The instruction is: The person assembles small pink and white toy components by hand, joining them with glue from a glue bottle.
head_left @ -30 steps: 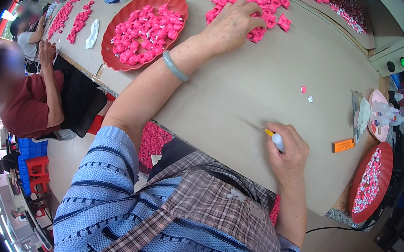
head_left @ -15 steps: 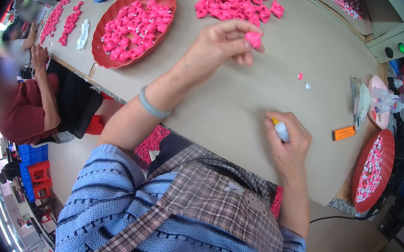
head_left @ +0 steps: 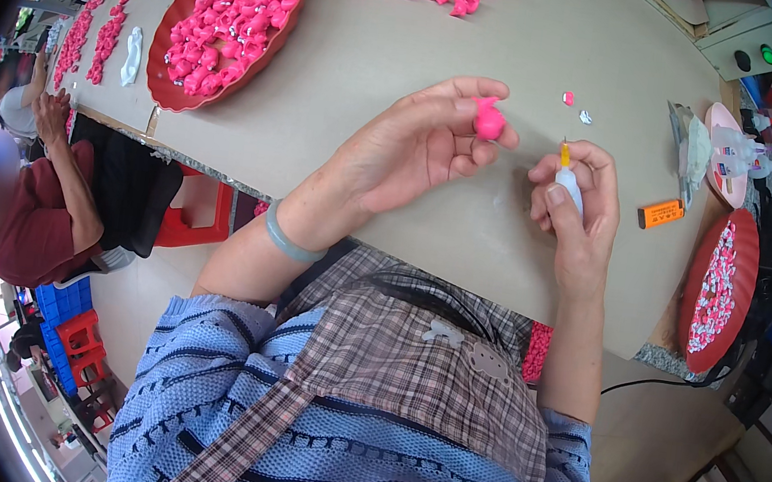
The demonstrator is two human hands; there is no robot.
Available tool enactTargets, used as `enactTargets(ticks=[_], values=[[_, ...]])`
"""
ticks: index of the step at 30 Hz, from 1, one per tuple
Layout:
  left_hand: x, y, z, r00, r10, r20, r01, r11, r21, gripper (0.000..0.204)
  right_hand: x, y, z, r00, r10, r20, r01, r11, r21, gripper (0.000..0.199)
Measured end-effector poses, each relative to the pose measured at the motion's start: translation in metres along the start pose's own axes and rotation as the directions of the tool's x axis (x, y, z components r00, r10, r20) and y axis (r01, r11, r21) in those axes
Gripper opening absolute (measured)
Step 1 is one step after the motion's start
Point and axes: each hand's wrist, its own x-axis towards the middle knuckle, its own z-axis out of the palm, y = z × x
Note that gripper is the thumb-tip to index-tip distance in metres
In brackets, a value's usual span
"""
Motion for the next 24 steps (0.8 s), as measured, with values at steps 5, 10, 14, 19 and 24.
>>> enactTargets(ticks=[5,10,14,19,24], values=[[0.001,-0.003,0.005,0.993,-0.061,-0.104,0.052,0.995,-0.081,0.032,-0.001,0.006,-0.005,0.998,-0.044,0.046,0.037,0.987,0.155,0.026],[-0.002,-0.007,-0.002,0.998,-0.008,-0.066,0.007,1.0,-0.021,0.03,0.001,0.002,-0.006,0.988,-0.154,-0.003,0.154,0.986,0.062,0.025],[-0.004,-0.01,-0.002,0.997,-0.024,-0.07,0.021,0.998,-0.051,0.033,0.0,0.002,-0.009,0.982,-0.182,-0.051,0.186,0.978,0.097,0.025],[-0.005,-0.013,0.003,0.99,-0.06,-0.124,0.054,0.997,-0.05,0.038,0.002,0.0,-0.008,0.962,-0.163,-0.221,0.205,0.961,0.184,0.037],[-0.008,-0.017,0.001,0.992,-0.053,-0.114,0.051,0.999,-0.017,0.037,-0.001,0.0,-0.007,0.948,-0.214,-0.236,0.248,0.961,0.122,0.04]])
